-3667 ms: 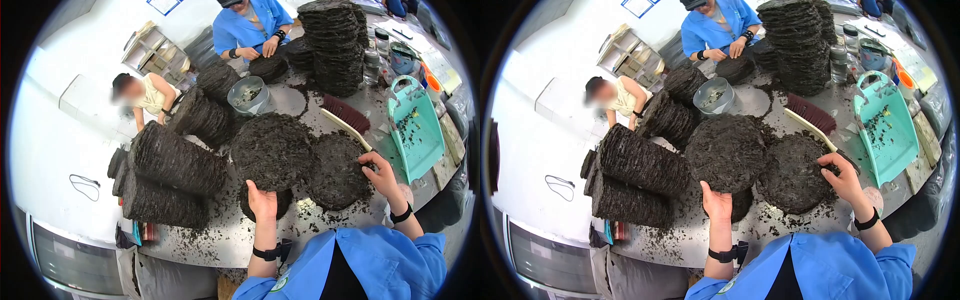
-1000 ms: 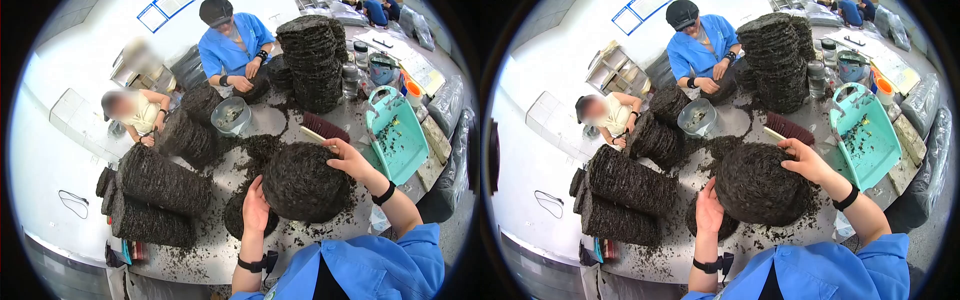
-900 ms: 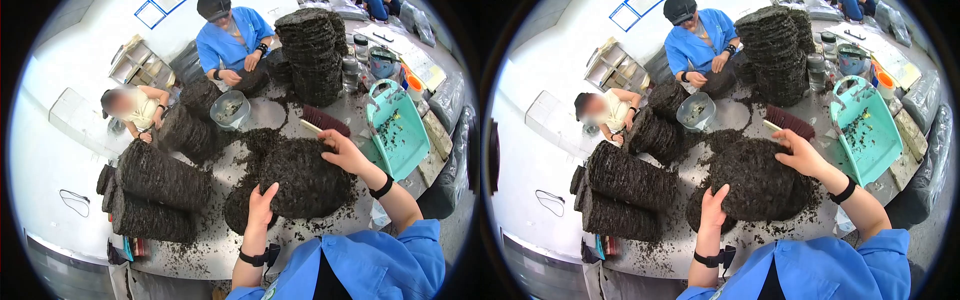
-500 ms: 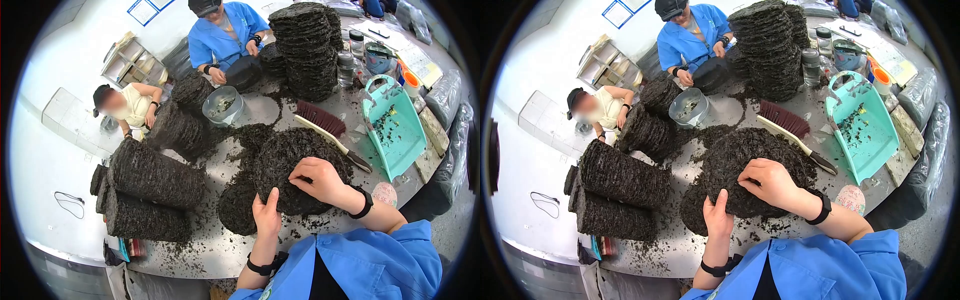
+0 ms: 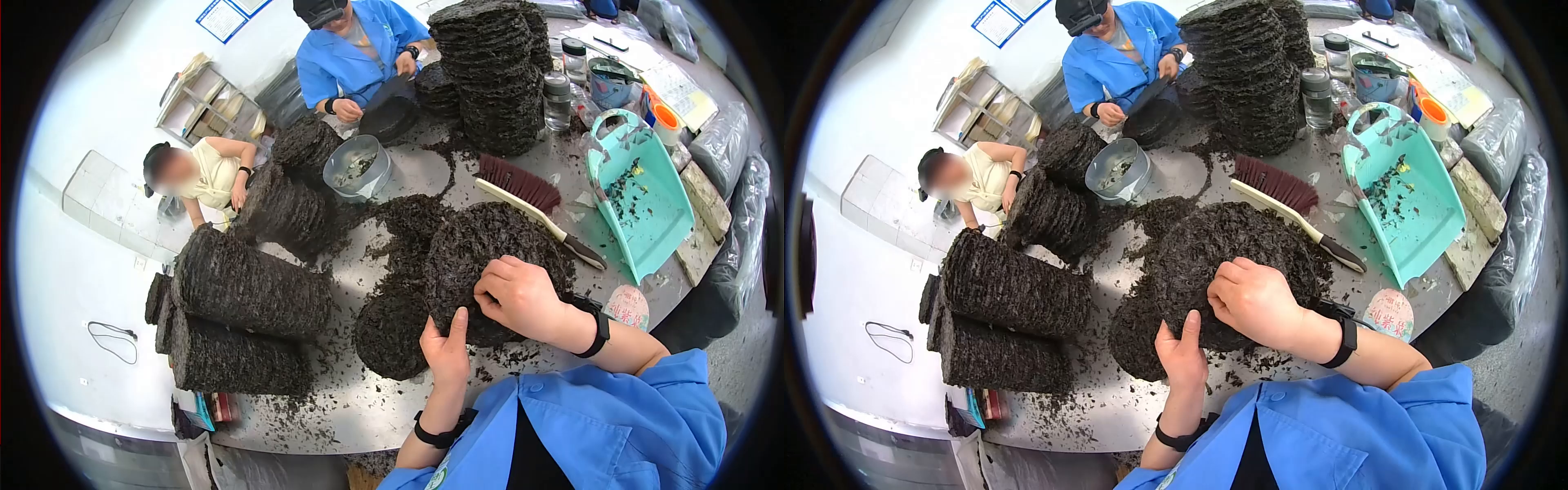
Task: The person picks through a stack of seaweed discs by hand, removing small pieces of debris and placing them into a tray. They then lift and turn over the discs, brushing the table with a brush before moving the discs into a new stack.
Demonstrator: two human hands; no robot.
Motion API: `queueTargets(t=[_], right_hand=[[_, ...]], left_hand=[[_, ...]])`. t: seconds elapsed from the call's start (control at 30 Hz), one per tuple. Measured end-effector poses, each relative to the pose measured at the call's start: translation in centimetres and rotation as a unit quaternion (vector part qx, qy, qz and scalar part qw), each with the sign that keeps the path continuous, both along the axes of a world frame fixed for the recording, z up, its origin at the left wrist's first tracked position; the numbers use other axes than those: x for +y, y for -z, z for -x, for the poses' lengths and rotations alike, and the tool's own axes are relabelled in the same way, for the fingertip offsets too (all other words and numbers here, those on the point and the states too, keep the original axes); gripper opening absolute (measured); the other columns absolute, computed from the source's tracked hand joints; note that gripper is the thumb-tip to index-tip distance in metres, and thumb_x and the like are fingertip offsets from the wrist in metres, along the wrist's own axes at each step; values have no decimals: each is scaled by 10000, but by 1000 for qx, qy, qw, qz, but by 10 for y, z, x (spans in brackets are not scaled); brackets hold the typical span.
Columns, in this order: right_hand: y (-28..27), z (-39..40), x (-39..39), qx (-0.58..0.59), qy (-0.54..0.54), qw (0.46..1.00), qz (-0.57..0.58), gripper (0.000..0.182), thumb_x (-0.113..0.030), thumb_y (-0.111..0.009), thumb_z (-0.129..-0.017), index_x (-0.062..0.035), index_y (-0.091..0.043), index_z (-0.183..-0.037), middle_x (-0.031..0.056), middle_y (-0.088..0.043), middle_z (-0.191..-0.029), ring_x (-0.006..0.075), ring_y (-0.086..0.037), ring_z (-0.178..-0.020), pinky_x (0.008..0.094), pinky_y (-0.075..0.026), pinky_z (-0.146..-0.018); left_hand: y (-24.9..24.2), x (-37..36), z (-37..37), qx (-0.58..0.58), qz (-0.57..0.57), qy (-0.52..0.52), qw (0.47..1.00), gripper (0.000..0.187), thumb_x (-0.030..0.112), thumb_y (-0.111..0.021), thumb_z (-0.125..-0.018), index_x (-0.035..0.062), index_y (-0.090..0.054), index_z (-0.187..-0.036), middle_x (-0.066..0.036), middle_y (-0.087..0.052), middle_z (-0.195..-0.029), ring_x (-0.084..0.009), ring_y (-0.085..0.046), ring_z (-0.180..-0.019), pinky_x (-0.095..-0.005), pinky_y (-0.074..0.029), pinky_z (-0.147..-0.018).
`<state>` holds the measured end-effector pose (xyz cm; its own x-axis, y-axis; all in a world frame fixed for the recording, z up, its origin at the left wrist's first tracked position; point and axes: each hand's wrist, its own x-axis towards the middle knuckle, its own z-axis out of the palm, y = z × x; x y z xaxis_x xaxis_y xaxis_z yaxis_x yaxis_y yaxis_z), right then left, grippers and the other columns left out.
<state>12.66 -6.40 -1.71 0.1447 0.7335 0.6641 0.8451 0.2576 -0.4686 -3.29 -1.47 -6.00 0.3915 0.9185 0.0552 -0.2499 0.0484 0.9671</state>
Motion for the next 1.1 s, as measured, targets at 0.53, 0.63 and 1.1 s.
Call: queueTargets(t=[0.53, 0.63, 1.1], right_hand=[[0, -21, -3, 127, -91, 986, 56, 101, -108, -755, -760, -40, -689, -795, 74, -650, -816, 275, -645, -801, 383, -536, -718], [1, -21, -3, 91, -89, 991, 28, 119, -74, -782, -725, -35, -692, -792, 79, -652, -826, 263, -644, -781, 368, -540, -674], [-24, -38, -21, 278, -155, 938, 137, 75, -37, -726, -767, 6, -681, -809, 80, -660, -837, 192, -658, -760, 295, -540, -699]], left_hand=[[5, 0, -3, -128, 173, 21, 976, 316, 105, -608, -982, 29, -540, -1281, -96, -628, -1249, -198, -615, -1099, -361, -501, -972], [4, -3, -4, -116, 143, 18, 983, 312, 101, -602, -985, 23, -538, -1281, -103, -627, -1246, -196, -611, -1101, -360, -499, -975], [6, 1, -1, -105, 111, -26, 988, 327, 81, -631, -968, 3, -533, -1270, -102, -637, -1215, -202, -617, -1087, -348, -503, -965]])
